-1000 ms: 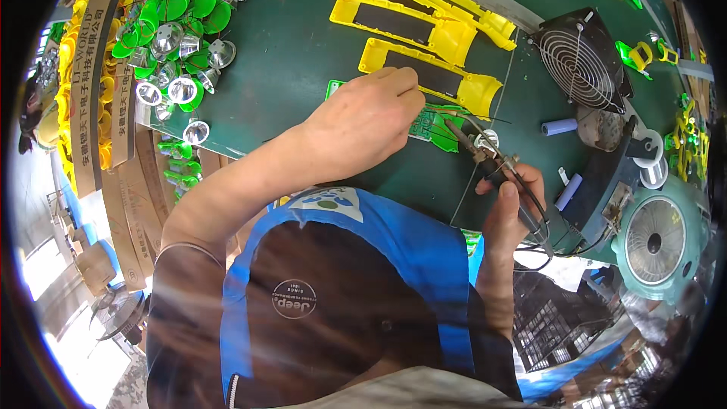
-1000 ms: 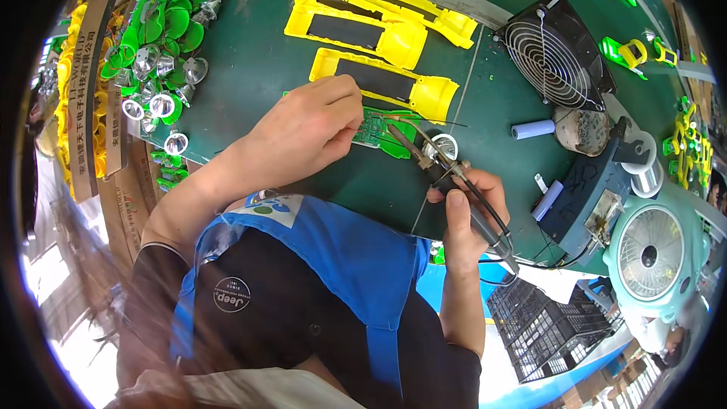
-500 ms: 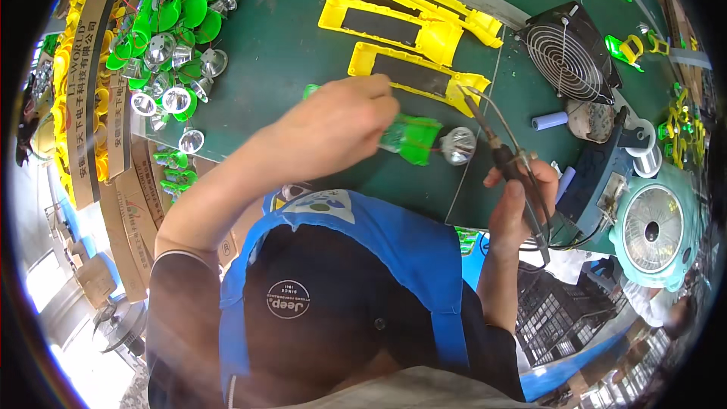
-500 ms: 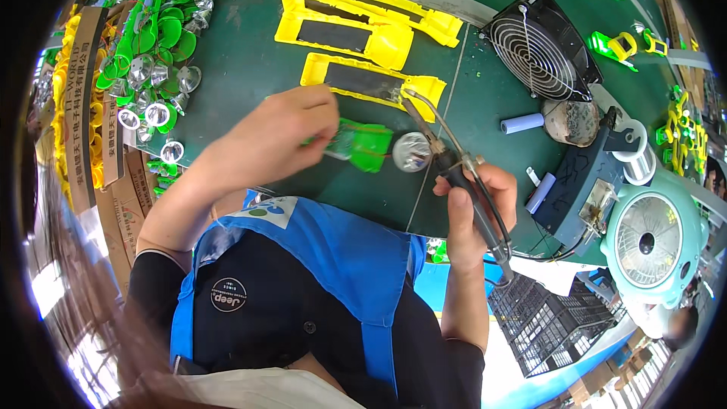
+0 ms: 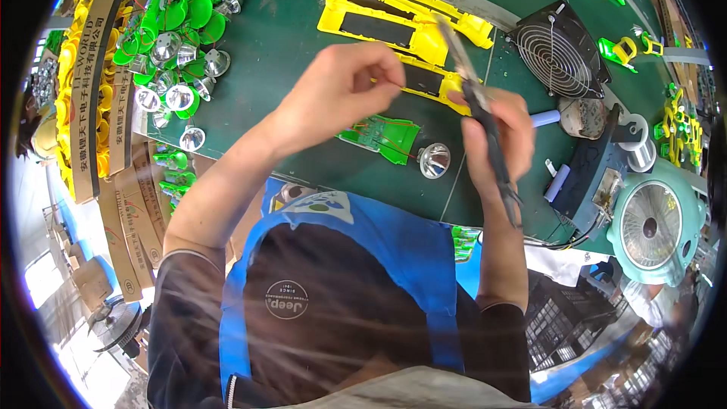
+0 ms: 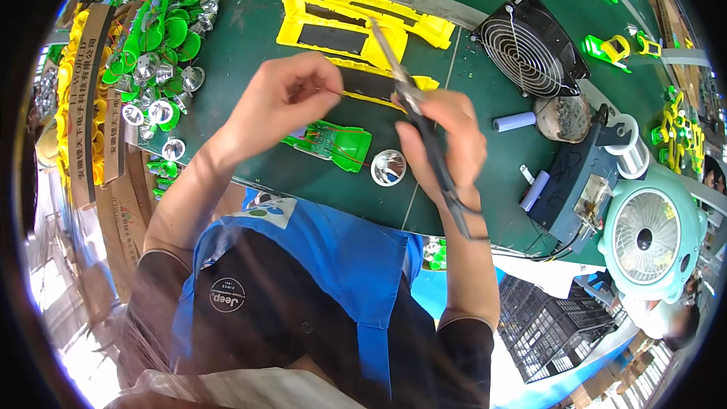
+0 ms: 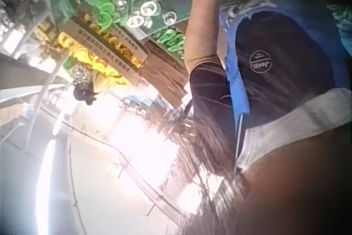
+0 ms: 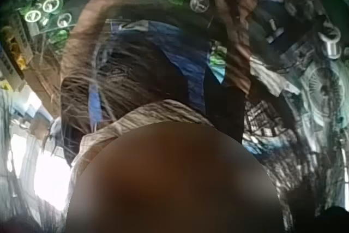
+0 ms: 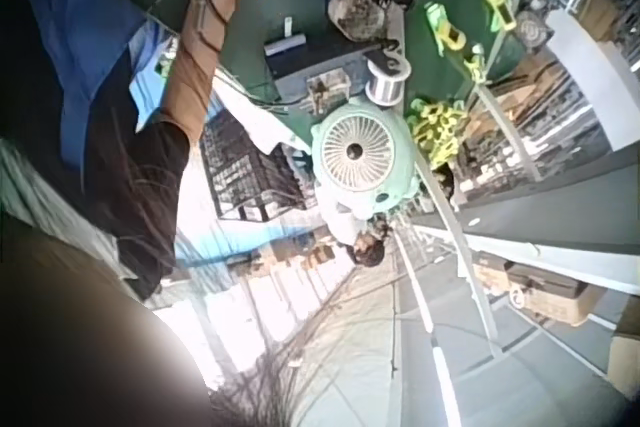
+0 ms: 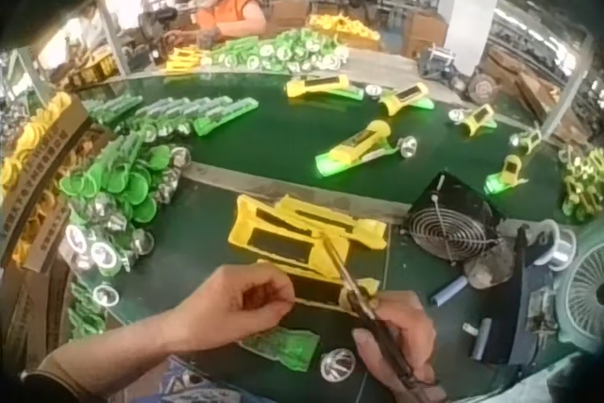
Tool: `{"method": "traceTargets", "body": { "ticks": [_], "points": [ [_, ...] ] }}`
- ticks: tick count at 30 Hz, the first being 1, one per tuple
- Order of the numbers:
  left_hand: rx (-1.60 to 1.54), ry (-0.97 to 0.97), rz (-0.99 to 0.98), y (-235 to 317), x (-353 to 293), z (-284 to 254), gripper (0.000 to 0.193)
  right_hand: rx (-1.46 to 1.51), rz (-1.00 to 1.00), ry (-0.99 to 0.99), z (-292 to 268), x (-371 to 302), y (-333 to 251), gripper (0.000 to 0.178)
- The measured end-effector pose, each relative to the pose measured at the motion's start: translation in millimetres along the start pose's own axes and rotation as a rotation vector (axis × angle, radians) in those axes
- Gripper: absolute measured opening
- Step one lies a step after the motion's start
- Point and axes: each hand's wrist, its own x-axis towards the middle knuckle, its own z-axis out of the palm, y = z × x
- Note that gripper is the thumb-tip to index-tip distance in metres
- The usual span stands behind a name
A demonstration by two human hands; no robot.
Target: Soldering electronic components and wires to assemble solar-powered flashlight parts.
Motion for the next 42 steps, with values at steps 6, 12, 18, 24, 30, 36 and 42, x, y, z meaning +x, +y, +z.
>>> {"method": "traceTargets", "body": {
  "ticks": [6,12,18,24,30,36,42],
  "points": [
    [-0.05,0.052,-0.202,-9.4,-20.5,-21.6,0.002,-0.159,-0.068,-0.105,11.9,-11.8,8.2,0.043],
    [0.572,0.01,0.375,-20.8,7.8,-29.5,0.008,0.172,0.566,0.104,-9.5,-21.4,-28.0,0.024],
    [0.897,-0.18,0.461,-22.8,26.4,-24.0,0.008,0.503,1.018,-0.001,-14.3,0.5,-10.1,0.015],
    [0.905,-0.163,0.506,-26.3,26.6,-27.0,0.006,0.388,1.049,-0.121,-8.1,8.4,-9.1,0.024],
    [0.865,-0.16,0.53,-28.3,26.3,-27.4,0.007,0.383,1.056,-0.117,-5.0,10.3,-11.7,0.02],
    [0.954,-0.149,0.525,-28.8,27.9,-25.9,0.007,0.331,1.101,-0.121,-3.9,12.5,-16.4,0.02],
    [0.975,-0.13,0.542,-28.7,26.3,-26.7,0.007,0.403,1.041,-0.068,-13.1,4.9,-14.3,0.015]
  ]
}}
